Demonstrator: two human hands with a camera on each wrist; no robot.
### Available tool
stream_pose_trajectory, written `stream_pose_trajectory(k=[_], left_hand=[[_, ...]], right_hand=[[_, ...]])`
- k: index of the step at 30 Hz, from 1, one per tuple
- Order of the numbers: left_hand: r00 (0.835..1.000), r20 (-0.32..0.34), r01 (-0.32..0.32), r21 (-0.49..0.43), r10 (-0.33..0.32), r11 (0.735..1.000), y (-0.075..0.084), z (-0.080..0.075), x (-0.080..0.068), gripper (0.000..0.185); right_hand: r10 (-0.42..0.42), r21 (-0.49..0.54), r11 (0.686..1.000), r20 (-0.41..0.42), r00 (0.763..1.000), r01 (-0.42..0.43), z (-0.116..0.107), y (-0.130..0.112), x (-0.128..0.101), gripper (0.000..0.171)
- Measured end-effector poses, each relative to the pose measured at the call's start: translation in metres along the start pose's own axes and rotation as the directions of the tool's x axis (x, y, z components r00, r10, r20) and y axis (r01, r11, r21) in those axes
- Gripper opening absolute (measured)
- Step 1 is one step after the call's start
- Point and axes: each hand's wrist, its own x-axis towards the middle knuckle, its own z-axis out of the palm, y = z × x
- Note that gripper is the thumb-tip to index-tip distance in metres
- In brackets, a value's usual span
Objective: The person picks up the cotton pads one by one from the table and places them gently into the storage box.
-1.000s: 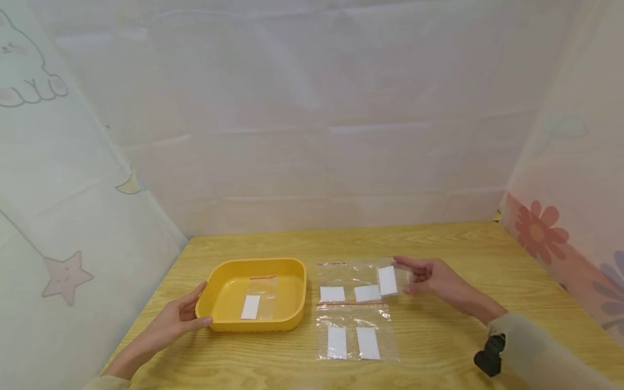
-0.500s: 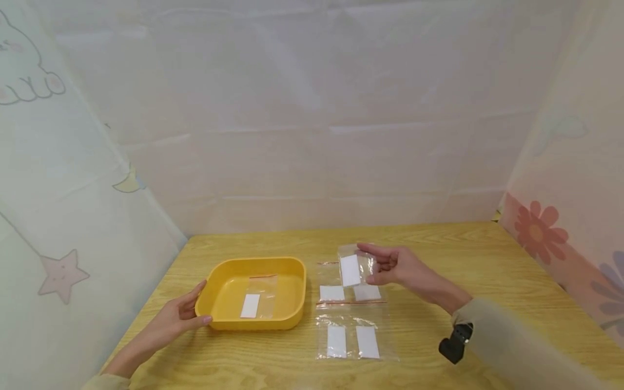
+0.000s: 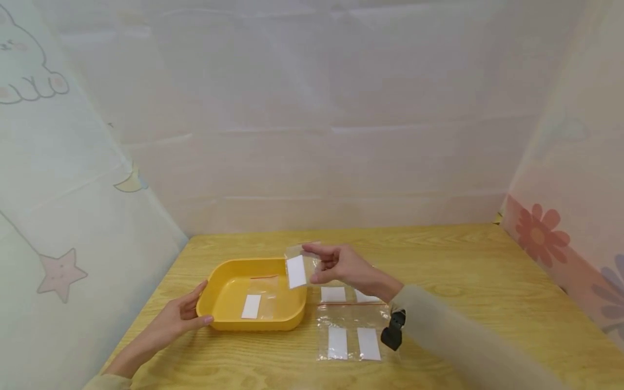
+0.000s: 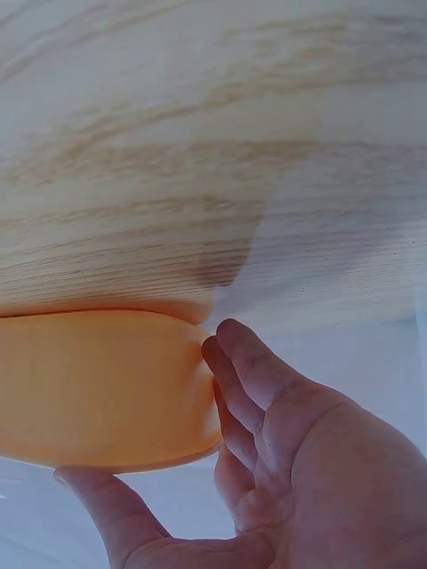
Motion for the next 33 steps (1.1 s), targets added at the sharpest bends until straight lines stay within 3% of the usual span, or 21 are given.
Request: stream_pose_trajectory(k=[5,16,23,33], left_hand=[[1.0,-0.003,0.004,0.028,-0.004,1.0,0.0,0.001,0.0,0.096],[1.0,0.006,-0.008,0.015,0.008,1.0,-0.001,-0.001,0.001,0.097],[1.0,0.004,-0.004,0.005,0.004,1.0,-0.002,-0.002,-0.001,0.096],[1.0,0.004,-0.009,-0.001,0.009,1.0,0.001,-0.001,-0.003,0.096]], right_hand=[[0.008,0.04,0.999,0.027,1.0,-0.009,0.022,0.006,0.025,0.074],[0.087,0.05,0.995,-0.009,0.996,-0.086,0.07,0.023,0.066,0.068],[0.117,0.046,0.992,-0.011,0.993,-0.116,0.091,0.034,0.081,0.065],[0.173,0.007,0.985,-0.053,0.984,-0.173,0.105,0.043,0.087,0.063]])
